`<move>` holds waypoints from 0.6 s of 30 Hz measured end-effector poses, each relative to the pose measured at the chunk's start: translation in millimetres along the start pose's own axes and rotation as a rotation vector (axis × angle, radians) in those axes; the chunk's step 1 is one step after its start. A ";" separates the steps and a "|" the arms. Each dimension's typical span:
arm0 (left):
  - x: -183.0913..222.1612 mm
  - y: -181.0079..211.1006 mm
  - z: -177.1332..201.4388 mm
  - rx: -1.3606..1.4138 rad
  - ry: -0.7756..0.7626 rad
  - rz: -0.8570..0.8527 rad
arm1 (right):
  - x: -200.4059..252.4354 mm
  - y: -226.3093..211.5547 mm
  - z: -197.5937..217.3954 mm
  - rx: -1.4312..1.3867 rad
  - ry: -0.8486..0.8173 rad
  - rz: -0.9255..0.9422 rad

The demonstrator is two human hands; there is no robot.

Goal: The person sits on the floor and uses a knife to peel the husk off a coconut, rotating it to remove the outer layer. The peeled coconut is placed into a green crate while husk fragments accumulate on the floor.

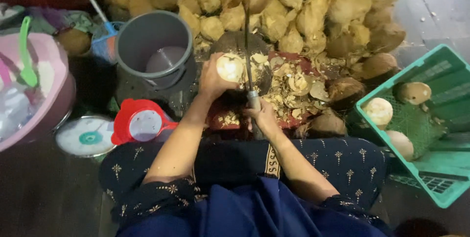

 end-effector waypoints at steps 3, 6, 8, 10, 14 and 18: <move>17.4 18.6 7.9 0.019 0.004 -0.113 | -5.2 -1.5 6.6 0.274 0.012 -0.015; 17.7 25.8 3.2 0.042 -0.060 -0.051 | -4.7 -3.5 2.3 0.119 0.008 -0.011; 12.8 23.9 6.1 0.027 -0.065 -0.079 | 18.8 -53.6 -9.8 0.177 0.004 0.023; 1.9 15.1 5.6 0.009 -0.069 -0.105 | 28.0 -73.7 -16.9 0.232 -0.003 0.055; -12.2 13.8 -0.9 -0.095 -0.074 -0.222 | 30.4 -70.7 -18.3 0.587 0.204 0.556; -13.4 17.6 7.0 -0.156 -0.149 -0.169 | -5.1 -45.7 -19.8 0.348 -0.024 0.035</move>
Point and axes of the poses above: each hand's wrist, its own x-axis away from the middle knuckle, its own z-axis out of the back of the hand, y = z × x, the point moved 3 cm from there along -x, towards the middle knuckle
